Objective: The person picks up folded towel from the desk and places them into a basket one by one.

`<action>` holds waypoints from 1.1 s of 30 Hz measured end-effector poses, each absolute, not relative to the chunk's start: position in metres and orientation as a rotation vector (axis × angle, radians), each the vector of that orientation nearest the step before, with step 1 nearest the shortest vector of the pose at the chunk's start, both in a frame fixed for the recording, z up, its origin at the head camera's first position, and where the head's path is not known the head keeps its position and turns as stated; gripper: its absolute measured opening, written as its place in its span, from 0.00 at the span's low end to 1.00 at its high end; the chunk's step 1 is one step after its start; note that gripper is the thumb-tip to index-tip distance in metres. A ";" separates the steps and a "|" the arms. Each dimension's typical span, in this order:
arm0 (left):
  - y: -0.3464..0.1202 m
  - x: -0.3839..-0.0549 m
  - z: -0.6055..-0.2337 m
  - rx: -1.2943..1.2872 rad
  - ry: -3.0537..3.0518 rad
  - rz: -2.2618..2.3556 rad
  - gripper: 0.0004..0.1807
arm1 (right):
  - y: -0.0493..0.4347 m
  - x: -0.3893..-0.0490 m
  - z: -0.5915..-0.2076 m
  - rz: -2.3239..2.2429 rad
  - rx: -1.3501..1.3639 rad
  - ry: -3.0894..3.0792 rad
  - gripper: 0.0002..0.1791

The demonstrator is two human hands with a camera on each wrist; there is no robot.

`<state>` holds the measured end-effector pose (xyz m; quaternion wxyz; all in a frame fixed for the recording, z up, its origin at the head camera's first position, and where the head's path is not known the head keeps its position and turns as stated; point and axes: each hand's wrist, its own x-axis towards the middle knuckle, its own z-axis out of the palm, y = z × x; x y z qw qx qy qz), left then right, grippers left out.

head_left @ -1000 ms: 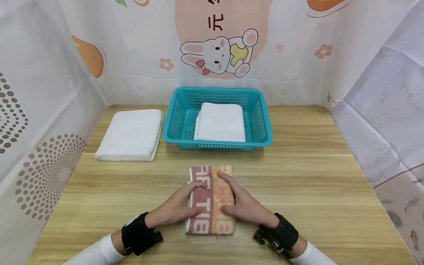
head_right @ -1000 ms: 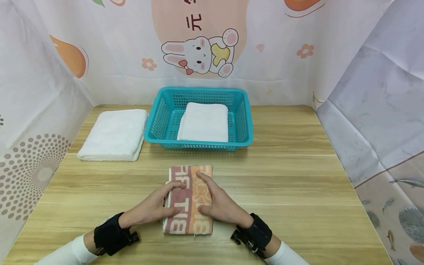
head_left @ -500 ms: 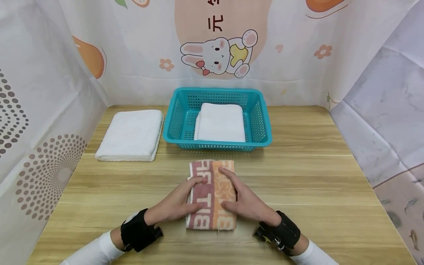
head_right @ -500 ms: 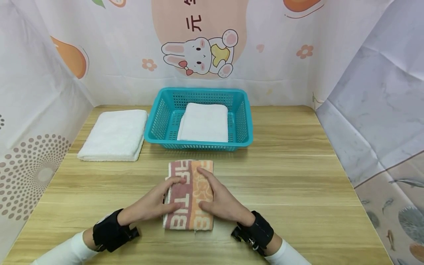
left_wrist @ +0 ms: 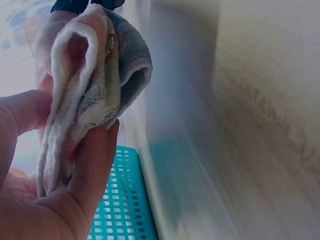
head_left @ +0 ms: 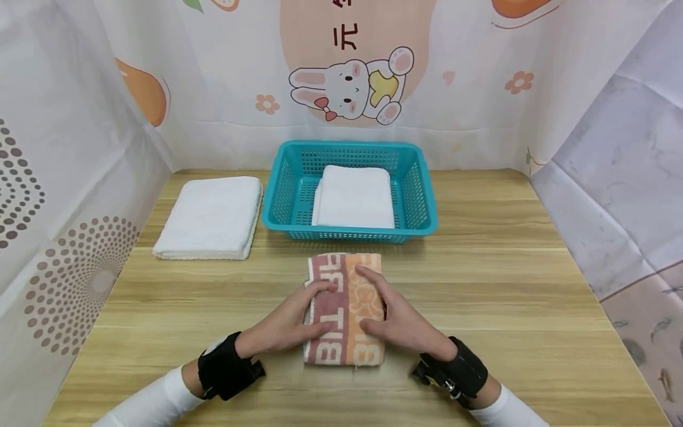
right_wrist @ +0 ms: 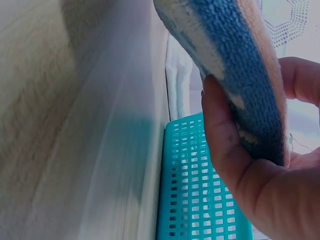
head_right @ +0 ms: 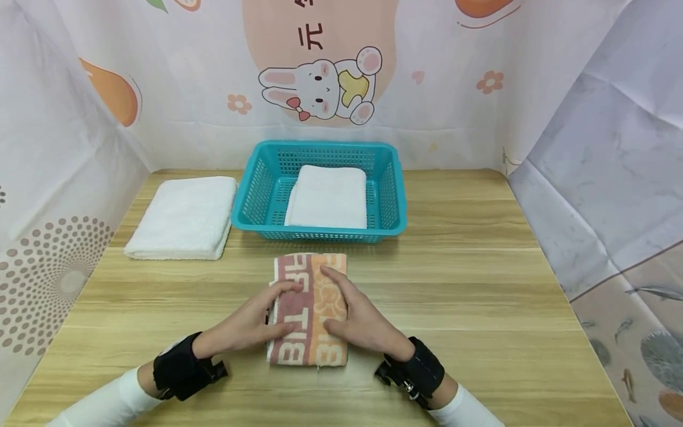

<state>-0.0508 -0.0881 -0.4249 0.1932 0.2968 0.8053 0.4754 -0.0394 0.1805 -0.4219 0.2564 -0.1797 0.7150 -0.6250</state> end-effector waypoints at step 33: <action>-0.079 -0.059 -0.425 0.902 2.271 1.332 0.33 | 0.187 -0.044 -0.416 -1.649 -0.504 2.040 0.45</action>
